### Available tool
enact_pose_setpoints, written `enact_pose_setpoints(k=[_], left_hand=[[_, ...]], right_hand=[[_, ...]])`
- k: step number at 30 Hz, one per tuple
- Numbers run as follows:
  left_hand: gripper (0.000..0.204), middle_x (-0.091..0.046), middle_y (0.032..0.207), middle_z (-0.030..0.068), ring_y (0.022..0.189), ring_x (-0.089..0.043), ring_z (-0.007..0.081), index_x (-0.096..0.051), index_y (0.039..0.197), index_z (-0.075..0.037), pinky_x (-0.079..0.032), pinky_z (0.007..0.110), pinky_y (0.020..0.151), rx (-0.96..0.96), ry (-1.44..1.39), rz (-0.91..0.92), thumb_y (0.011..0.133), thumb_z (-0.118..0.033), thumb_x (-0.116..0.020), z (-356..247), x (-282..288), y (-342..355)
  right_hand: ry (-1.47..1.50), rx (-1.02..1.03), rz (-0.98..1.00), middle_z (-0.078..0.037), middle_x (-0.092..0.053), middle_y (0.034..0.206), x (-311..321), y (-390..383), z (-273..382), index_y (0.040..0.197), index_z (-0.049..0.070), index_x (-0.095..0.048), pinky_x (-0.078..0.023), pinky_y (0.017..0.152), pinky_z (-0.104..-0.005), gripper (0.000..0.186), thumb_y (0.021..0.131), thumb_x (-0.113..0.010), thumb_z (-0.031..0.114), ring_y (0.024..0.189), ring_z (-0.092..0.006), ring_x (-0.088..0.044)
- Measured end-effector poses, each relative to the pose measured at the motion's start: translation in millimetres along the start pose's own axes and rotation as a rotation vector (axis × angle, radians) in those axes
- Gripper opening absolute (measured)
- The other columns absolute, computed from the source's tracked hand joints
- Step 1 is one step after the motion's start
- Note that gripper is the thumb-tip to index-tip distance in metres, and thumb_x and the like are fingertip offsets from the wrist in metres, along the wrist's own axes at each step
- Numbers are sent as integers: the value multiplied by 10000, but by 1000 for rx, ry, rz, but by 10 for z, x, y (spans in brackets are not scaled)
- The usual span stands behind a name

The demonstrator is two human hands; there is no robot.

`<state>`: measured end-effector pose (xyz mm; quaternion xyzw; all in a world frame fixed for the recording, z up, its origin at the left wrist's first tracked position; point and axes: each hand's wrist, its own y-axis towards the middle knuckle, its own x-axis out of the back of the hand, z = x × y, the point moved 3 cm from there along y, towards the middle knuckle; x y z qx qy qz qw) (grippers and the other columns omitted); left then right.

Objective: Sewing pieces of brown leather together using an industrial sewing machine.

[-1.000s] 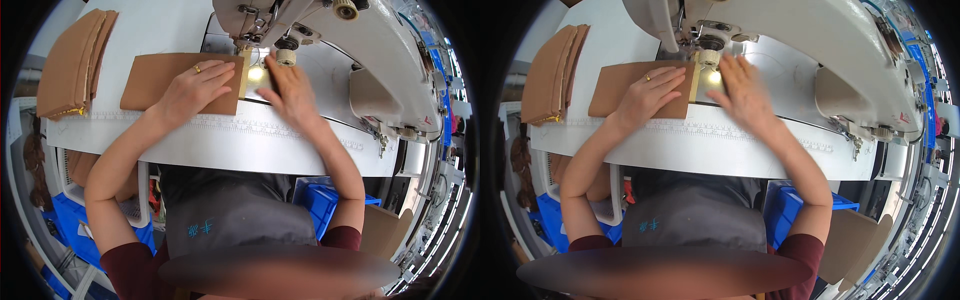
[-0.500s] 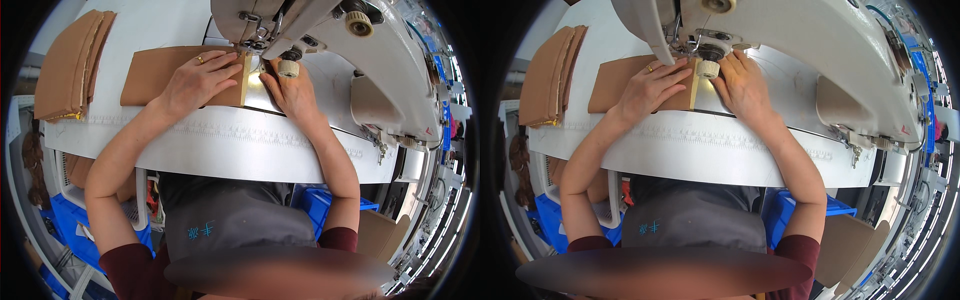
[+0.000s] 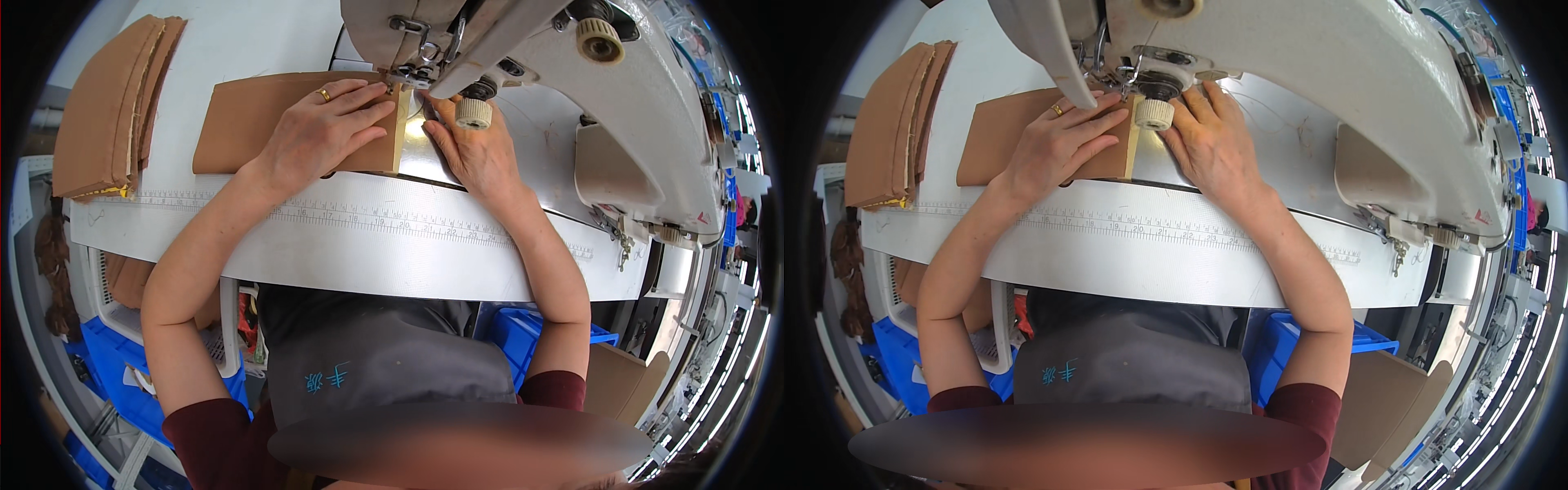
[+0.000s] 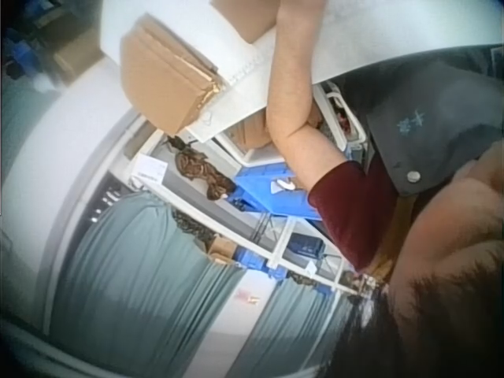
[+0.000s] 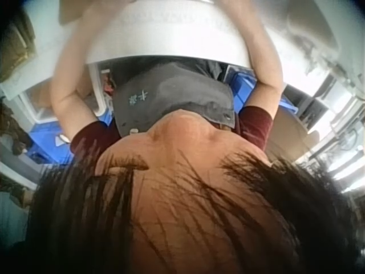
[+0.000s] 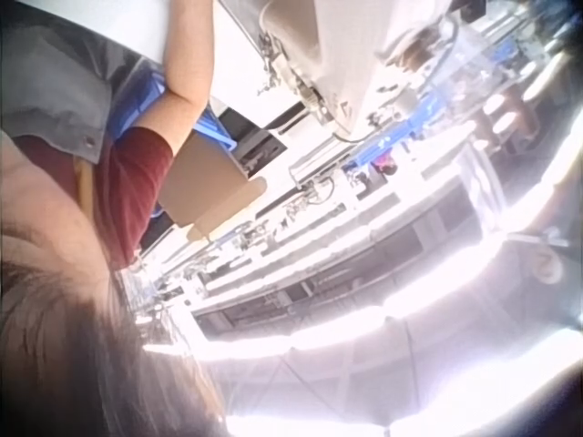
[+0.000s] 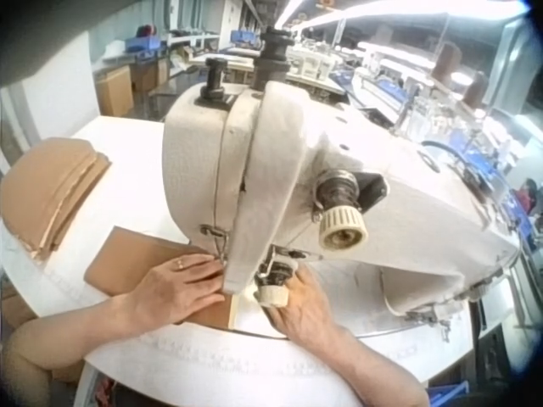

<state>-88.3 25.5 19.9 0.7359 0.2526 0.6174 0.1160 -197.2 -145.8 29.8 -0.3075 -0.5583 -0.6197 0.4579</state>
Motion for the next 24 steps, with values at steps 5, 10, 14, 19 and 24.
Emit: enact_pose_setpoints(k=[5,10,14,19,24], left_hand=[[375,-622,1255,39,1161,-579,235,-667,1191,-125,-504,350,952,-1,10,18,838,-251,-685,-27,18,0],[381,-623,1254,44,1155,-575,236,-669,1189,-123,-502,350,951,-15,8,13,834,-261,-690,-21,31,-12],[381,-629,1239,51,1153,-571,234,-668,1190,-118,-502,347,948,-20,-14,14,834,-253,-692,-19,31,6],[383,-645,1191,77,1138,-572,210,-681,1139,-108,-502,322,933,-56,21,-32,820,-319,-698,4,20,22],[387,-637,1221,56,1146,-572,231,-665,1193,-109,-499,342,945,-42,3,-7,836,-257,-691,11,33,31]], right_hand=[[-29,3,21,-151,-592,1098,22,9,-9,1030,2,-628,-468,866,-430,284,823,-684,188,1070,-366,-537],[17,-9,15,-140,-599,1106,50,31,10,1036,14,-630,-468,862,-430,282,828,-678,197,1068,-362,-543],[17,-22,2,-137,-604,1116,18,5,-24,1032,20,-630,-464,873,-434,271,829,-676,193,1076,-363,-544],[25,-30,-15,-139,-608,1122,13,5,-28,1032,22,-624,-456,901,-448,268,829,-676,191,1090,-372,-546],[28,-43,-8,-148,-608,1132,29,14,-28,1039,24,-623,-458,904,-446,281,829,-680,202,1099,-373,-548]])
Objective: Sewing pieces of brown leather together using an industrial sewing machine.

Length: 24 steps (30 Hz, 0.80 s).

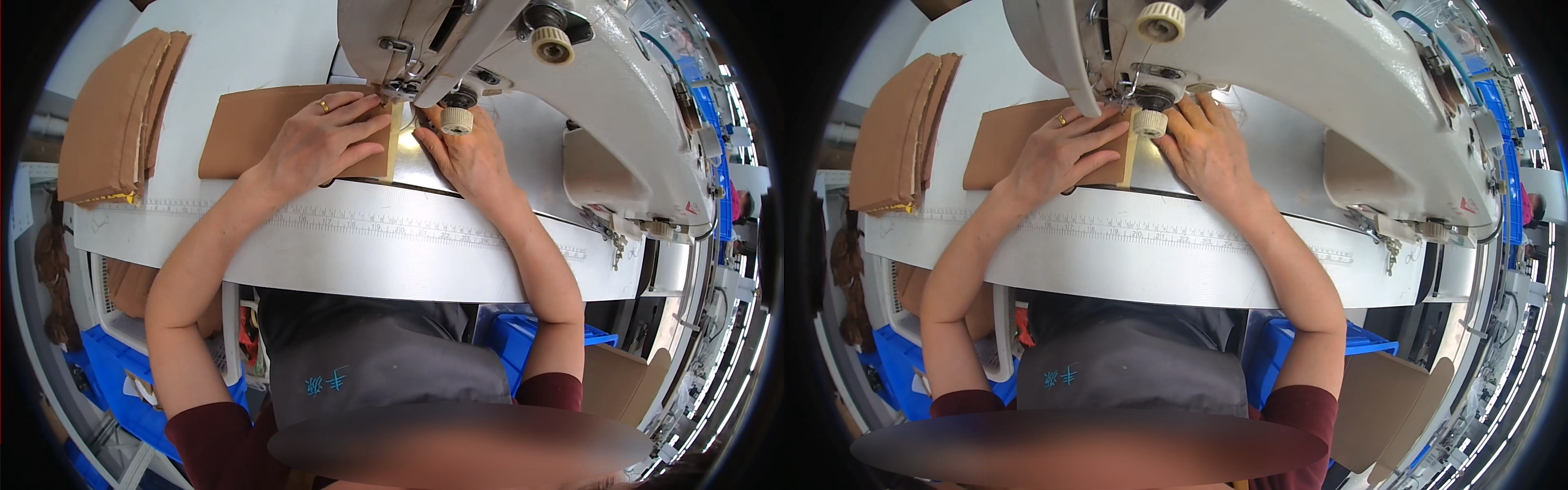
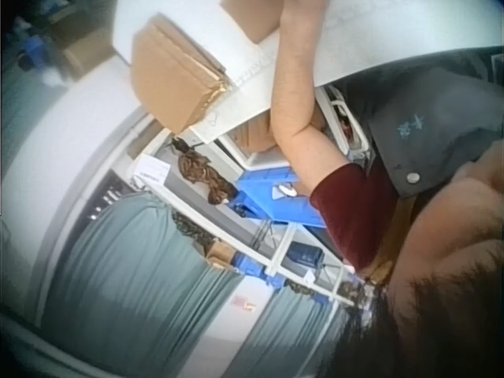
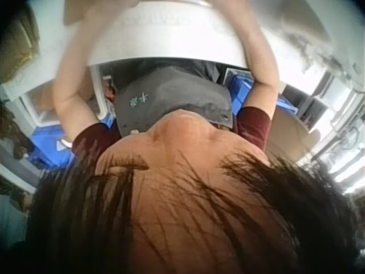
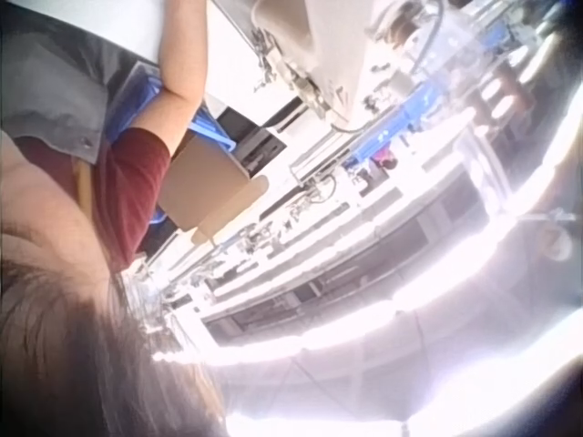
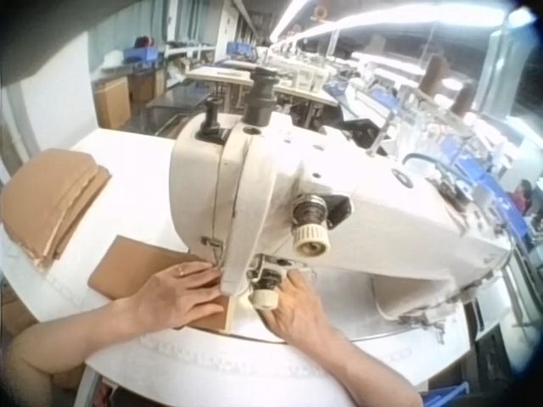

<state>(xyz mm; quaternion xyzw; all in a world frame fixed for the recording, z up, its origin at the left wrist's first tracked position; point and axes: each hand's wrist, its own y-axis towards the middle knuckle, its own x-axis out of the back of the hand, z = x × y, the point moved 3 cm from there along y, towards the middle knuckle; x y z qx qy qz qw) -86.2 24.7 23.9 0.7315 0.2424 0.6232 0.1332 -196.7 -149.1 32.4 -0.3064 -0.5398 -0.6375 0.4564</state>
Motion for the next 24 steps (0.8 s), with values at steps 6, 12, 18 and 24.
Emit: enact_pose_setpoints(k=[6,12,18,24], left_hand=[[387,-626,1240,58,1158,-566,243,-657,1205,-114,-493,354,953,-3,-36,27,849,-263,-677,24,5,10],[382,-613,1264,62,1169,-560,259,-651,1213,-115,-485,360,964,-4,-25,56,861,-262,-663,50,-19,-5],[385,-618,1258,62,1159,-566,257,-649,1219,-122,-487,360,960,1,-19,51,861,-264,-663,44,-15,24],[375,-620,1257,69,1149,-572,254,-661,1198,-113,-495,355,950,-15,-14,26,854,-261,-675,31,-17,-16]], right_hand=[[2,-35,-15,-162,-611,1158,-19,-25,-22,1069,26,-628,-454,929,-439,316,836,-686,231,1134,-376,-543],[166,-76,-61,-152,-646,1087,92,-80,-113,1007,32,-671,-451,924,-401,283,830,-710,249,1080,-334,-580],[410,-208,-274,-53,-670,819,599,106,-280,907,-3,-670,-479,725,-255,183,851,-740,157,779,-126,-597],[428,-190,-366,-51,-664,781,572,114,-151,880,-3,-682,-462,657,-247,191,869,-727,183,703,-118,-575]])
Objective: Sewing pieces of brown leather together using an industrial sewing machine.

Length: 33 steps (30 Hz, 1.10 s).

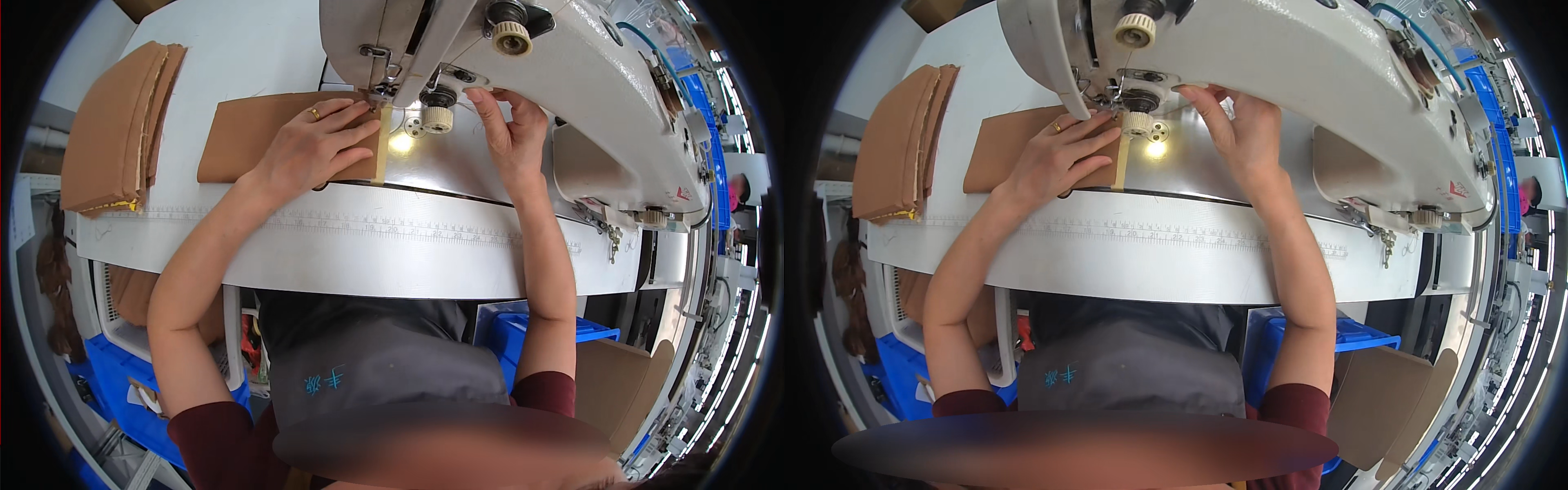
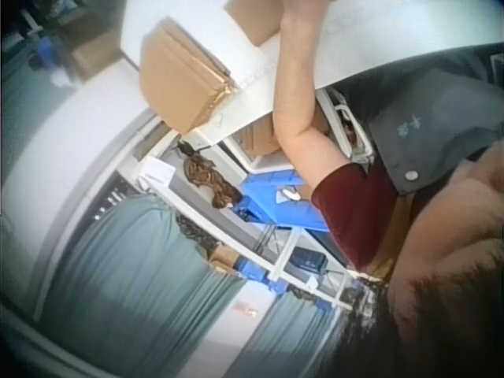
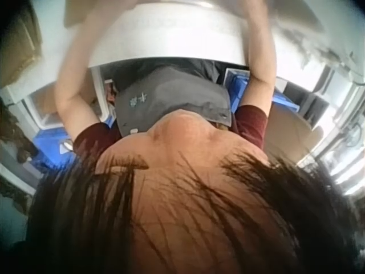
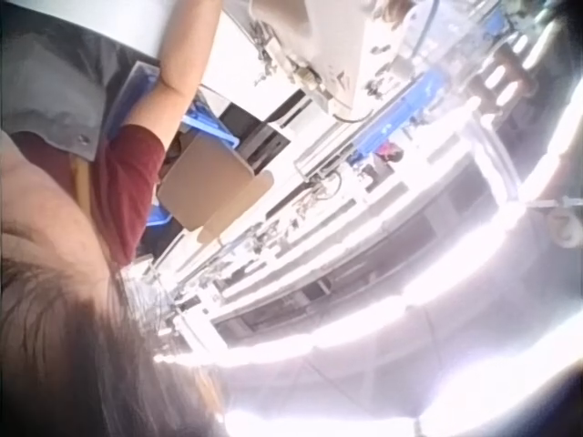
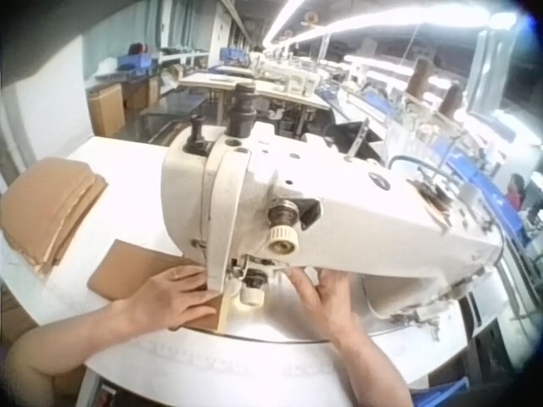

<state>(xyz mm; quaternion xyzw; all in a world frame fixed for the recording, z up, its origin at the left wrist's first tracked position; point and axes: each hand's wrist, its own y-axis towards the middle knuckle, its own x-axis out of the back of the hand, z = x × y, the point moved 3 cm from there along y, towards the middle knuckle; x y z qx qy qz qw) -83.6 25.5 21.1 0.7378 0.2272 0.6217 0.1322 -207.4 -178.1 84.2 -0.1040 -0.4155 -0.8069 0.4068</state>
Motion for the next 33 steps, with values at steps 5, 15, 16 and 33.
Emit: enact_pose_setpoints(k=[5,15,16,33], left_hand=[[375,-617,1265,68,1142,-577,257,-665,1190,-109,-496,360,953,-7,-13,-8,845,-254,-685,-26,12,3],[339,-634,1216,53,1100,-589,254,-677,1118,-72,-515,357,913,65,-106,-12,810,-208,-717,43,40,-92],[334,-644,1183,52,1075,-590,244,-679,1089,-71,-521,350,892,17,-138,-1,791,-214,-727,39,57,-77],[373,-645,1196,39,1105,-576,256,-685,1092,-77,-503,362,927,-47,-236,43,788,-286,-730,379,84,78]], right_hand=[[-3,76,-79,-49,-653,734,-4,-5,22,889,-9,-685,-443,604,-241,213,876,-721,200,664,-112,-556],[-250,102,354,-95,-688,929,-260,-332,167,1030,38,-670,-502,698,-356,215,837,-685,132,744,-256,-624],[-252,382,306,-83,-686,1027,-343,-439,221,1046,62,-677,-494,750,-362,237,816,-684,120,826,-257,-620],[-194,459,475,-50,-637,1136,-572,-380,25,1091,120,-674,-530,697,-356,321,780,-679,39,890,-271,-616]])
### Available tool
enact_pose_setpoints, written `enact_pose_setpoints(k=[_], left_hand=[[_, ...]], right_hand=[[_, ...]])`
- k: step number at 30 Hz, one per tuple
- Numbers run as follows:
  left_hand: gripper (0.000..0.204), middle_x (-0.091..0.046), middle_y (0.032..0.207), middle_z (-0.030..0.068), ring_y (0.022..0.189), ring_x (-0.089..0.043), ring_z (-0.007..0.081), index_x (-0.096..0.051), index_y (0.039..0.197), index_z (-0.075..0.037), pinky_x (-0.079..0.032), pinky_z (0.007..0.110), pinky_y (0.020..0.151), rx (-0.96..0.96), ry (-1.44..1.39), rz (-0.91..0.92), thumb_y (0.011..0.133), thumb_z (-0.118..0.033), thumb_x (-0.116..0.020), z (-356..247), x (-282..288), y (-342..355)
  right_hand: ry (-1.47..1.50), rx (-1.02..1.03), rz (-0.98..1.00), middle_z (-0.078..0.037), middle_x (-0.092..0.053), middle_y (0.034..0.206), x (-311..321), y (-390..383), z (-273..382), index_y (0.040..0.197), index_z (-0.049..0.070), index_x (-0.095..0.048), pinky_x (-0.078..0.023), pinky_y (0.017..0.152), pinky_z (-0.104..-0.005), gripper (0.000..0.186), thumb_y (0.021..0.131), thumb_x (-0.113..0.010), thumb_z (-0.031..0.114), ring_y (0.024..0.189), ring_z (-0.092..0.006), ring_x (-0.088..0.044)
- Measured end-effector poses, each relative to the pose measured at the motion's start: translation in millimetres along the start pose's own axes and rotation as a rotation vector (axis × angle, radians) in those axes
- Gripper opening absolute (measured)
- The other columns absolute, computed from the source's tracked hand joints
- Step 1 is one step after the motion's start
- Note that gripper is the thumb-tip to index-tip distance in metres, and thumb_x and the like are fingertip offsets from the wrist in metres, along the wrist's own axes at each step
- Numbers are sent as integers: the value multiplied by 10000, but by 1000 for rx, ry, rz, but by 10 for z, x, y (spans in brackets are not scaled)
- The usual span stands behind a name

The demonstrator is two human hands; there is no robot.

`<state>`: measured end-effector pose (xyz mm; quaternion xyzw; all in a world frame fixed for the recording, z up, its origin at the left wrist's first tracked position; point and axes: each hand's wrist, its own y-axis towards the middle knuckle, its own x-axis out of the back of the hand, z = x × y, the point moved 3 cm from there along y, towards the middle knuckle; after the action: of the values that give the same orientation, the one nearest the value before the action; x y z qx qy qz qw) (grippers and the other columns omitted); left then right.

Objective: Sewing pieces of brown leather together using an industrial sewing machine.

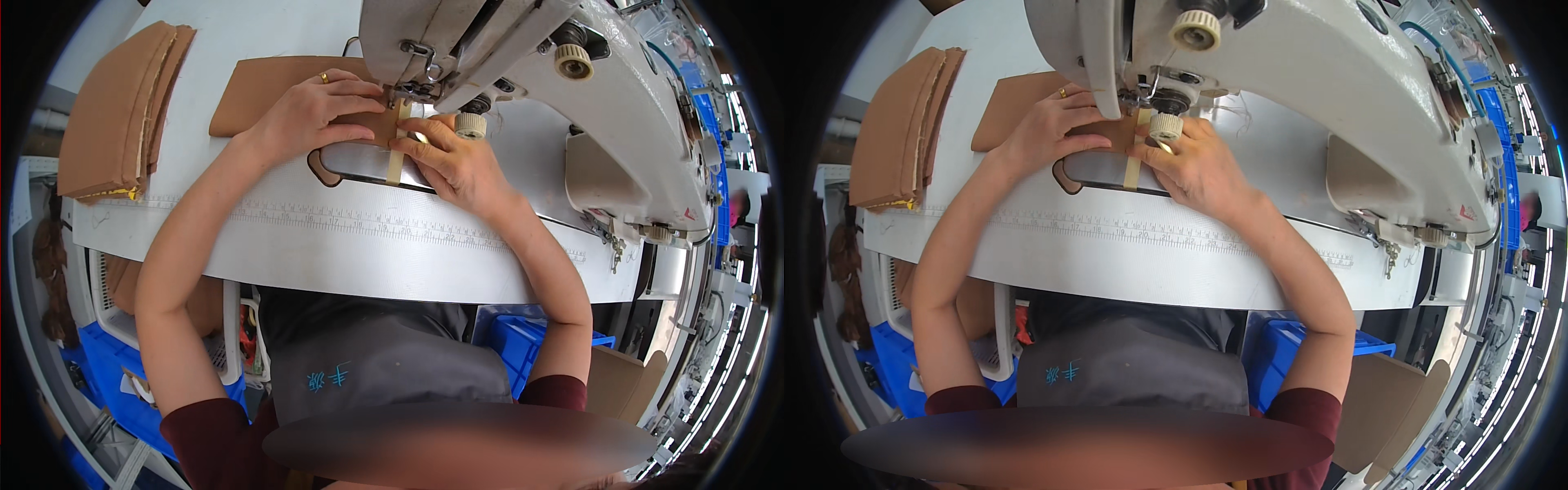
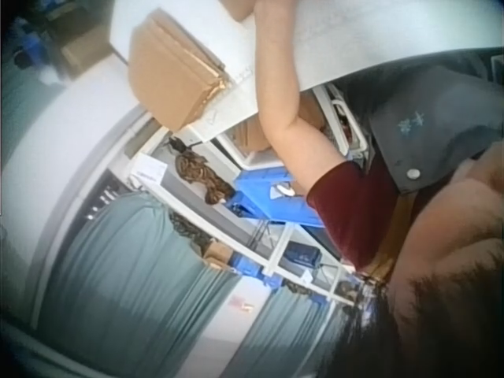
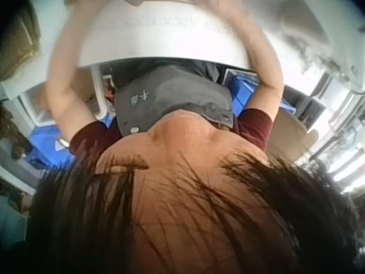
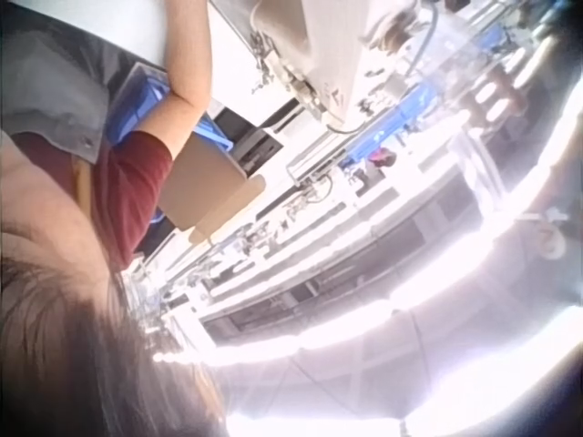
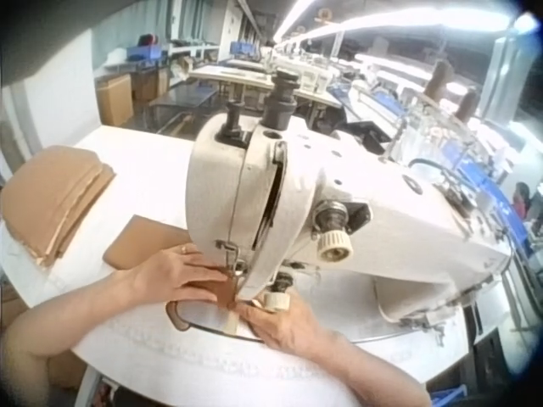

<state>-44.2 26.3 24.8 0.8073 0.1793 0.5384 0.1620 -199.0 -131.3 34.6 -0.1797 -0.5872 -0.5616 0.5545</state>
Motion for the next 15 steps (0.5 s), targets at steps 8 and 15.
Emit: enact_pose_setpoints(k=[8,15], left_hand=[[317,-667,1094,69,1084,-588,251,-706,1037,-78,-510,364,908,136,-30,25,810,-298,-729,256,-13,192],[287,-678,1026,54,1033,-608,246,-707,1004,-82,-516,365,876,96,2,-36,820,-301,-720,263,76,289]], right_hand=[[-128,-119,-39,-97,-634,1006,-24,73,-113,1144,148,-646,-509,667,-376,323,839,-629,42,818,-274,-614],[-184,-229,-30,-143,-614,863,114,15,-43,1130,91,-643,-481,718,-403,282,853,-614,46,826,-308,-595]])
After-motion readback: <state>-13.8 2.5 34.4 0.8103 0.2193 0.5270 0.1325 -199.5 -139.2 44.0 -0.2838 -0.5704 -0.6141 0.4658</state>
